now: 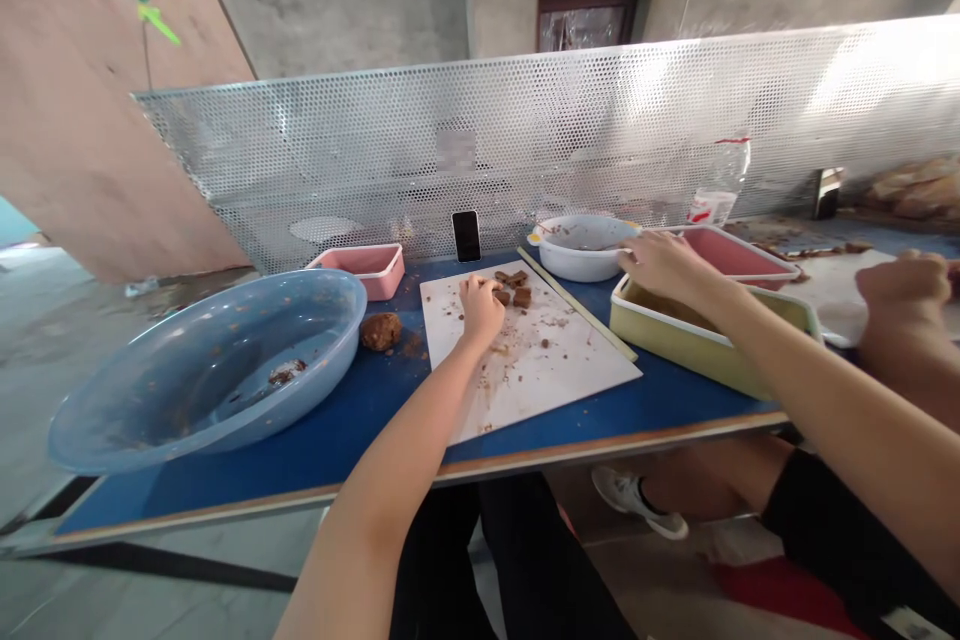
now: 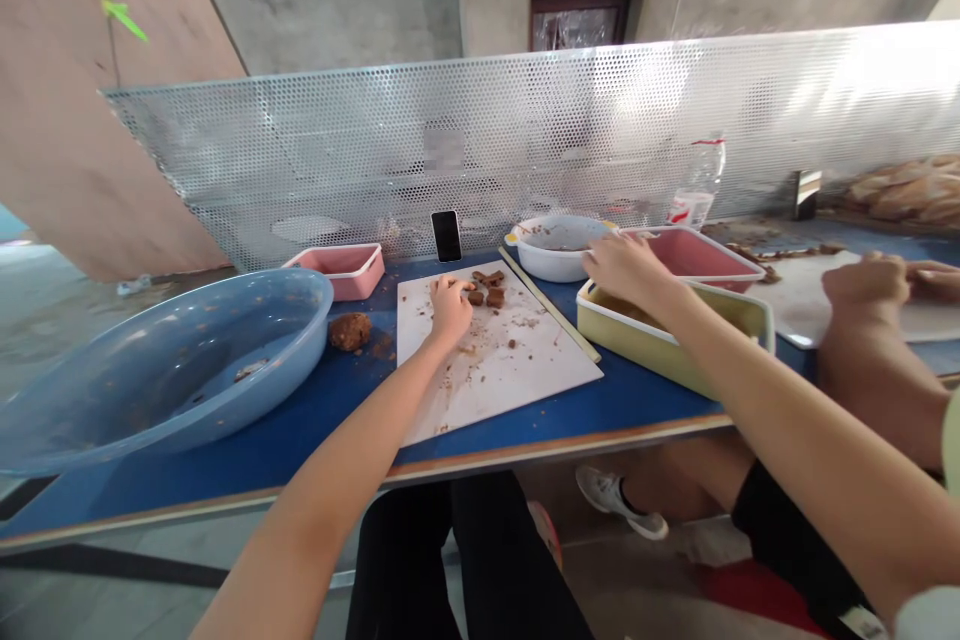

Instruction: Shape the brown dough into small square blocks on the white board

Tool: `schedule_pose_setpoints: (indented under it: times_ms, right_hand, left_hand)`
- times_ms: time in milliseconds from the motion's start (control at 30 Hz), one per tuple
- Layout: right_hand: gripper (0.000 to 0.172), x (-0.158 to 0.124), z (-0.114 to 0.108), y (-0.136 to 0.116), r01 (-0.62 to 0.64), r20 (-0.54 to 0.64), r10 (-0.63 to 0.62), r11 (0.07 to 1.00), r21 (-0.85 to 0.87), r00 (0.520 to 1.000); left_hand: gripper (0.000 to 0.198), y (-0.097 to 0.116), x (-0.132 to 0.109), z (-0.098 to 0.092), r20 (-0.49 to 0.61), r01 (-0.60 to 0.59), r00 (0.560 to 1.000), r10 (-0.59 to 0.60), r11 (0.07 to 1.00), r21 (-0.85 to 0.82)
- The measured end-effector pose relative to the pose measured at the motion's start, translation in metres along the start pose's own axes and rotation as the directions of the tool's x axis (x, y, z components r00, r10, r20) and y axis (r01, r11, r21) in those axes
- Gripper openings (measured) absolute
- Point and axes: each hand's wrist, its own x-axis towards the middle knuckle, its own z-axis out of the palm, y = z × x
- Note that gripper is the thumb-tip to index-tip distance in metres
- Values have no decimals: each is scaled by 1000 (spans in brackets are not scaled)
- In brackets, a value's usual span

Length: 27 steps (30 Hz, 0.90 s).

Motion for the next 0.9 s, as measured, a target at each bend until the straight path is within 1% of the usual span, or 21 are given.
schedule_pose_setpoints:
  times_ms: [67,100,133,167,200,267,300,367,433,500,600,767,900]
  right_hand:
    - [54,10,8,-39,128,-69,-124,990,59,990]
    - [55,13,14,-60,247,-128,-231,960,131,964]
    - [54,15,22,-80,339,-183,-306,921,191,934]
    - [53,16,31,-99,398,-211,-353,889,229,911]
    - [52,16,40,-115,428,-220,-379,867,254,899]
    - [52,14,61,-135,410,-204,-363,869,278,909]
    - [52,13,70,-139,382,-189,-339,881,281,921]
    - [52,12,87,-138,330,-170,-292,899,287,941]
    - [51,13,99,-130,300,-164,-261,906,300,951]
    - [51,14,107,-121,284,-156,-246,907,310,957]
    - [52,15,111,-115,294,-133,-265,904,312,955]
    - [51,15,114,-118,349,-143,-319,882,316,937]
    - [49,16,116,-117,345,-154,-311,886,310,938]
  left_hand:
    - [45,0,0,0,13,1,1000,-1,1000,15]
    - [43,0,-1,0,14,8,1000,-8,1000,27]
    - [42,1,-1,0,14,13,1000,-14,999,36]
    - [41,1,-2,-1,12,20,1000,-21,999,42]
    - [40,1,-2,-1,9,26,1000,-26,999,47]
    - [40,1,-3,-2,4,37,999,-38,998,53]
    - [41,1,-4,-2,4,44,999,-44,997,56]
    - [41,0,-5,-2,6,54,998,-54,997,61]
    - [40,0,-5,-2,9,55,998,-55,997,63]
    - [41,0,-4,-1,15,54,998,-55,997,61]
    - [40,1,-3,0,27,59,998,-61,997,52]
    - [37,-2,-2,1,32,68,997,-69,997,43]
    - [38,-3,-2,2,20,73,997,-74,997,41]
